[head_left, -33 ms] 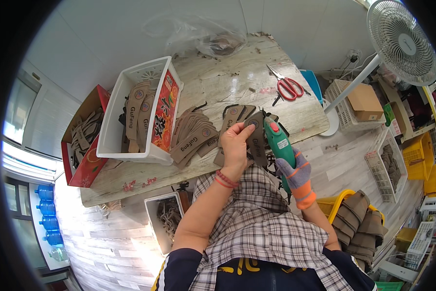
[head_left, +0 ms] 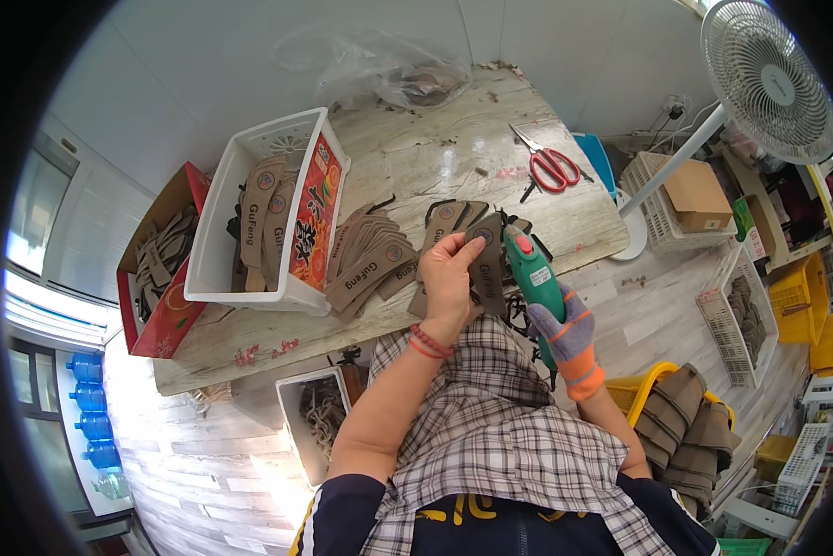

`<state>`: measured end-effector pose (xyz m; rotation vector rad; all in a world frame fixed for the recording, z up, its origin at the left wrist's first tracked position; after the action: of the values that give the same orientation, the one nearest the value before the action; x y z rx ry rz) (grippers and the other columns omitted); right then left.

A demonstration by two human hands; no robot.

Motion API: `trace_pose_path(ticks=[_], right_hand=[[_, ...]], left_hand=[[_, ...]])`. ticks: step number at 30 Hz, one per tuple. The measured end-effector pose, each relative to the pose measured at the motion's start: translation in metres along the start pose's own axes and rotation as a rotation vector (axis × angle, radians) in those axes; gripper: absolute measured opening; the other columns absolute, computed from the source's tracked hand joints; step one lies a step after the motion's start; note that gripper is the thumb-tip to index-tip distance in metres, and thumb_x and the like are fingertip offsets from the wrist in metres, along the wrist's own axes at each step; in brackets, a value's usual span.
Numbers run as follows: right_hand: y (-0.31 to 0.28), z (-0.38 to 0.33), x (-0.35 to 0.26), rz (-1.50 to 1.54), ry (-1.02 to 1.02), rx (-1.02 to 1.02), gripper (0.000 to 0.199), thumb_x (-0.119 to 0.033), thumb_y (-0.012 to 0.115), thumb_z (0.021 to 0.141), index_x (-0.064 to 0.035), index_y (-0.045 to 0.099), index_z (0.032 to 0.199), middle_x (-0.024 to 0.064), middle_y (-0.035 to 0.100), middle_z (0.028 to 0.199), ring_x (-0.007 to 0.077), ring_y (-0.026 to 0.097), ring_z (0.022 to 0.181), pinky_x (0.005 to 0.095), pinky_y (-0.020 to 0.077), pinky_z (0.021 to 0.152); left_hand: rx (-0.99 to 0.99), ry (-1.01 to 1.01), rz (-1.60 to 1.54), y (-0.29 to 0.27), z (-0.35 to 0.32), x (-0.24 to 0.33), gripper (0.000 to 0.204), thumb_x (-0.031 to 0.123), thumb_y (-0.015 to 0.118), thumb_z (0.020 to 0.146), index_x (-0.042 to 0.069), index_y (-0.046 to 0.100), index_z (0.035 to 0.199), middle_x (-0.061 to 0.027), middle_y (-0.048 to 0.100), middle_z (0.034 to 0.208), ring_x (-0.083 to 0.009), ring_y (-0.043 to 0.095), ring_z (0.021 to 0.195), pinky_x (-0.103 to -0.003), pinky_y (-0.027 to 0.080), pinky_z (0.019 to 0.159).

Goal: The person uses a green rotary cutter to trim the edges of small brown cardboard pieces on a cluttered work table. They handle the pieces one at a time, rotate them as needed, and place the trimmed pieces into a white plastic bin.

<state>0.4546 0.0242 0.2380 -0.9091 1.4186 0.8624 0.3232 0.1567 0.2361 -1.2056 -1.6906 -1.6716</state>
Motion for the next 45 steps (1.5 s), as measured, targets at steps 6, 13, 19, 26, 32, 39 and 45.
trace_pose_path(ticks=[6,13,19,26,32,39,45], right_hand=[[-0.009,0.000,0.002,-0.038,0.027,-0.017,0.044,-0.018,0.074,0.080,0.0021,0.055,0.114,0.0050,0.064,0.082,0.0070,0.057,0.061,0.0219,0.0477,0.054],[-0.014,0.000,0.002,-0.104,-0.005,-0.064,0.046,-0.019,0.075,0.079,0.0023,0.056,0.114,0.0052,0.065,0.082,0.0079,0.058,0.063,0.0222,0.0485,0.056],[-0.015,-0.001,0.009,-0.119,-0.037,-0.103,0.047,-0.018,0.075,0.079,0.0028,0.055,0.116,0.0063,0.066,0.087,0.0075,0.059,0.073,0.0221,0.0496,0.065],[-0.007,-0.006,-0.001,-0.026,0.073,-0.113,0.046,-0.016,0.074,0.080,0.0045,0.054,0.117,0.0058,0.065,0.091,0.0082,0.059,0.077,0.0227,0.0500,0.068],[-0.011,-0.004,0.018,-0.110,-0.010,-0.083,0.043,-0.016,0.070,0.082,0.0021,0.053,0.117,0.0047,0.063,0.081,0.0081,0.056,0.061,0.0213,0.0460,0.055],[-0.008,-0.002,0.026,-0.088,0.093,-0.013,0.048,-0.019,0.076,0.079,0.0032,0.055,0.116,0.0065,0.065,0.089,0.0078,0.058,0.075,0.0232,0.0489,0.065],[-0.005,0.001,0.031,-0.134,0.038,0.021,0.047,-0.019,0.075,0.079,0.0027,0.055,0.116,0.0054,0.065,0.085,0.0070,0.057,0.068,0.0219,0.0474,0.059]], left_hand=[[-0.055,0.134,0.222,-0.010,0.010,0.011,0.011,0.003,0.062,0.086,-0.004,0.065,0.094,-0.0014,0.066,0.081,-0.0046,0.056,0.068,-0.019,0.047,0.062],[-0.135,0.182,0.506,-0.016,0.016,0.038,0.015,0.007,0.060,0.087,-0.005,0.065,0.096,-0.0013,0.065,0.082,-0.0053,0.055,0.069,-0.021,0.045,0.063],[-0.243,0.252,0.757,-0.019,0.023,0.056,0.013,0.008,0.060,0.084,-0.002,0.065,0.091,-0.0071,0.064,0.077,-0.0123,0.057,0.069,-0.026,0.045,0.064],[-0.148,0.430,1.346,-0.059,0.046,0.084,0.013,0.014,0.062,0.081,0.003,0.065,0.086,-0.0129,0.061,0.087,-0.0291,0.057,0.087,-0.038,0.045,0.078],[0.195,0.697,1.910,-0.095,0.062,0.063,0.018,0.012,0.055,0.079,0.006,0.062,0.094,-0.0117,0.056,0.096,-0.0303,0.049,0.101,-0.045,0.035,0.088],[0.022,0.650,1.848,-0.033,0.069,0.008,0.026,0.017,0.069,0.075,0.005,0.063,0.097,-0.0094,0.054,0.098,-0.0277,0.047,0.100,-0.040,0.035,0.089],[0.152,0.529,1.652,-0.043,0.087,-0.022,0.036,0.015,0.073,0.070,0.005,0.060,0.101,-0.0116,0.055,0.101,-0.0300,0.047,0.104,-0.041,0.034,0.092]])
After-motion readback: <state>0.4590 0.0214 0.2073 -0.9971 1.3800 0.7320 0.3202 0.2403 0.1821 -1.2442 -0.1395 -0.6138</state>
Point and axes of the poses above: each hand's wrist, its own z-axis towards the middle knuckle, its own y-axis out of the palm, x = y × z, the point moved 2 cm from there along z, towards the middle knuckle
